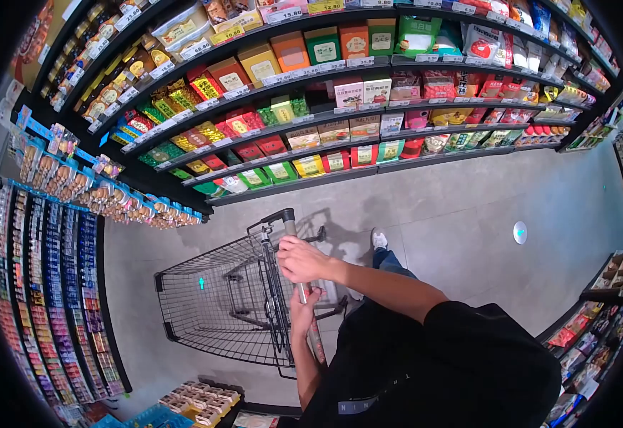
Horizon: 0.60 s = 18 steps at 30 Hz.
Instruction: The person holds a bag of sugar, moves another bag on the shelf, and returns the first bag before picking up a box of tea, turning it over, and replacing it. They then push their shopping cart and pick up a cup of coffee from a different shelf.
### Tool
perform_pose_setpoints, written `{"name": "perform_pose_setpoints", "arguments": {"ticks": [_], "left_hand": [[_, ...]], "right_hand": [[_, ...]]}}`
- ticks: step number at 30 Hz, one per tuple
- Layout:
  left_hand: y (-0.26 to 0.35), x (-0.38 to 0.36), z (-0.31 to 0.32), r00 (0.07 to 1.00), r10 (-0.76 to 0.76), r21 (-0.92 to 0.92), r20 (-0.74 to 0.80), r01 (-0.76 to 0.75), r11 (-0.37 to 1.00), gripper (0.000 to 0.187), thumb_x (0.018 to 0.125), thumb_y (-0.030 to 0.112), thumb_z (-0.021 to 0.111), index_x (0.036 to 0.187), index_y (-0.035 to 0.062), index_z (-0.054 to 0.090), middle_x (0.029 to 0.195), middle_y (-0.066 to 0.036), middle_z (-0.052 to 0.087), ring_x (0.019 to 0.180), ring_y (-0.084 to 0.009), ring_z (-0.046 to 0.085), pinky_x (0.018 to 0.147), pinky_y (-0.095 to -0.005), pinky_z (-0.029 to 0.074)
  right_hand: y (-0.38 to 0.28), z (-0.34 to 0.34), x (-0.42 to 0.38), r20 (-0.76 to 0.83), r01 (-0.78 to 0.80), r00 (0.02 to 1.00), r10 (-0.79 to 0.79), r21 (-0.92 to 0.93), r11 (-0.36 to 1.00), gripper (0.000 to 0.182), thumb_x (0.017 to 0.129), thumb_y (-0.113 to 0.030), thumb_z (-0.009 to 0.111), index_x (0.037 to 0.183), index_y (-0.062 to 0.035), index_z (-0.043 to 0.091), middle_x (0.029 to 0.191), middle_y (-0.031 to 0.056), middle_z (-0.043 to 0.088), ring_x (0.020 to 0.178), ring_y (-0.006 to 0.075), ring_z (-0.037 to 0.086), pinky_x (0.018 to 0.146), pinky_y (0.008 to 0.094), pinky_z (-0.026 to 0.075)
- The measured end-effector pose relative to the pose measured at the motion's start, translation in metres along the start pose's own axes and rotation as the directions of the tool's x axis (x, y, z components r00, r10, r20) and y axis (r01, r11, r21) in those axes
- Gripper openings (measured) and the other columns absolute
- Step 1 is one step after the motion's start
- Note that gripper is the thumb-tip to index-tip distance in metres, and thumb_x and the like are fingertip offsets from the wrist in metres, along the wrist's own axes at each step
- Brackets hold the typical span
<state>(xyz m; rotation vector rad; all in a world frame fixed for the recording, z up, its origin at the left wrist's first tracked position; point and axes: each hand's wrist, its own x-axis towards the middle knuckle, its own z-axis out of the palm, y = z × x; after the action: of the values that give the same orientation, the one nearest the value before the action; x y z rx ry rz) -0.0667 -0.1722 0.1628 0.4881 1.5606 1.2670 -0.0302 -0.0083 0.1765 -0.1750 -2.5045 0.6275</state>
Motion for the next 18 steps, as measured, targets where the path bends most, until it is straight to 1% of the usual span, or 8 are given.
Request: {"name": "perform_pose_setpoints", "arguments": {"ticks": [2, 5, 9, 11, 13, 15, 17, 18], "left_hand": [[-0.003, 0.002, -0.002, 0.999, 0.028, 0.009, 0.029, -0.028, 1.000, 0.022, 0.089, 0.006, 0.060, 0.108, -0.0019, 0.054, 0.095, -0.009, 0.065, 0.084, -0.0183, 0.066, 0.080, -0.0300, 0.050], [0.002, 0.002, -0.002, 0.999, -0.007, -0.031, 0.050, 0.009, 0.999, 0.021, 0.088, 0.008, 0.062, 0.105, -0.0008, 0.055, 0.091, -0.009, 0.066, 0.086, -0.0160, 0.065, 0.083, -0.0292, 0.048], [0.004, 0.004, -0.003, 0.998, -0.028, -0.035, 0.061, 0.030, 0.999, 0.021, 0.088, 0.010, 0.062, 0.105, -0.0009, 0.055, 0.092, -0.009, 0.066, 0.086, -0.0161, 0.065, 0.081, -0.0294, 0.049], [0.006, 0.004, -0.002, 0.998, -0.041, -0.018, 0.045, 0.042, 0.999, 0.023, 0.088, 0.011, 0.063, 0.106, -0.0015, 0.055, 0.091, -0.009, 0.066, 0.084, -0.0154, 0.064, 0.079, -0.0281, 0.048], [0.014, 0.003, 0.000, 1.000, -0.020, 0.107, -0.017, 0.022, 0.994, 0.025, 0.088, 0.013, 0.064, 0.107, -0.0018, 0.055, 0.091, -0.007, 0.066, 0.082, -0.0139, 0.062, 0.077, -0.0266, 0.047], [0.018, 0.008, -0.001, 0.999, -0.037, 0.103, -0.031, 0.040, 0.994, 0.030, 0.087, 0.011, 0.065, 0.111, -0.0016, 0.053, 0.097, -0.007, 0.064, 0.087, -0.0126, 0.059, 0.077, -0.0273, 0.047], [0.028, 0.013, 0.003, 0.983, 0.120, 0.070, -0.141, -0.111, 0.991, 0.040, 0.084, 0.006, 0.066, 0.120, -0.0017, 0.049, 0.104, -0.009, 0.061, 0.095, -0.0130, 0.056, 0.080, -0.0289, 0.047], [0.029, 0.019, 0.002, 0.981, 0.086, 0.048, -0.175, -0.079, 0.996, 0.058, 0.080, 0.005, 0.070, 0.129, -0.0029, 0.041, 0.113, -0.012, 0.058, 0.100, -0.0155, 0.055, 0.084, -0.0304, 0.046]], "right_hand": [[-0.001, -0.001, 0.001, 0.003, -0.004, 1.000, 0.004, 0.004, 1.000, 0.017, 0.071, -0.019, 0.060, 0.064, -0.0041, 0.063, 0.073, 0.0061, 0.056, 0.088, 0.0242, 0.051, 0.096, 0.0371, 0.037], [0.001, 0.001, 0.002, 0.013, -0.004, 1.000, 0.004, 0.012, 1.000, 0.016, 0.071, -0.019, 0.060, 0.065, -0.0041, 0.062, 0.073, 0.0062, 0.056, 0.088, 0.0244, 0.051, 0.096, 0.0374, 0.037], [0.003, 0.001, 0.005, -0.017, 0.007, 1.000, -0.006, 0.062, 0.998, 0.015, 0.073, -0.017, 0.060, 0.067, -0.0036, 0.061, 0.074, 0.0069, 0.056, 0.087, 0.0249, 0.052, 0.097, 0.0383, 0.037], [0.003, 0.002, 0.006, -0.019, -0.014, 1.000, 0.015, 0.080, 0.997, 0.015, 0.074, -0.017, 0.060, 0.067, -0.0033, 0.061, 0.074, 0.0068, 0.056, 0.087, 0.0247, 0.052, 0.098, 0.0384, 0.037], [0.003, 0.000, 0.008, -0.011, -0.014, 1.000, 0.016, 0.102, 0.995, 0.015, 0.073, -0.017, 0.060, 0.068, -0.0031, 0.061, 0.075, 0.0068, 0.056, 0.087, 0.0246, 0.052, 0.098, 0.0386, 0.037], [0.006, 0.000, 0.010, -0.004, -0.010, 1.000, 0.011, 0.122, 0.992, 0.015, 0.073, -0.017, 0.060, 0.068, -0.0029, 0.061, 0.075, 0.0067, 0.056, 0.087, 0.0244, 0.052, 0.098, 0.0387, 0.037], [0.007, 0.002, 0.011, -0.046, 0.007, 0.999, -0.001, 0.128, 0.992, 0.015, 0.074, -0.017, 0.060, 0.067, -0.0026, 0.061, 0.075, 0.0067, 0.055, 0.087, 0.0243, 0.052, 0.098, 0.0390, 0.037], [0.007, 0.002, 0.012, -0.022, 0.007, 1.000, -0.004, 0.131, 0.991, 0.016, 0.074, -0.017, 0.059, 0.068, -0.0026, 0.061, 0.077, 0.0069, 0.055, 0.087, 0.0241, 0.052, 0.098, 0.0391, 0.037]]}}
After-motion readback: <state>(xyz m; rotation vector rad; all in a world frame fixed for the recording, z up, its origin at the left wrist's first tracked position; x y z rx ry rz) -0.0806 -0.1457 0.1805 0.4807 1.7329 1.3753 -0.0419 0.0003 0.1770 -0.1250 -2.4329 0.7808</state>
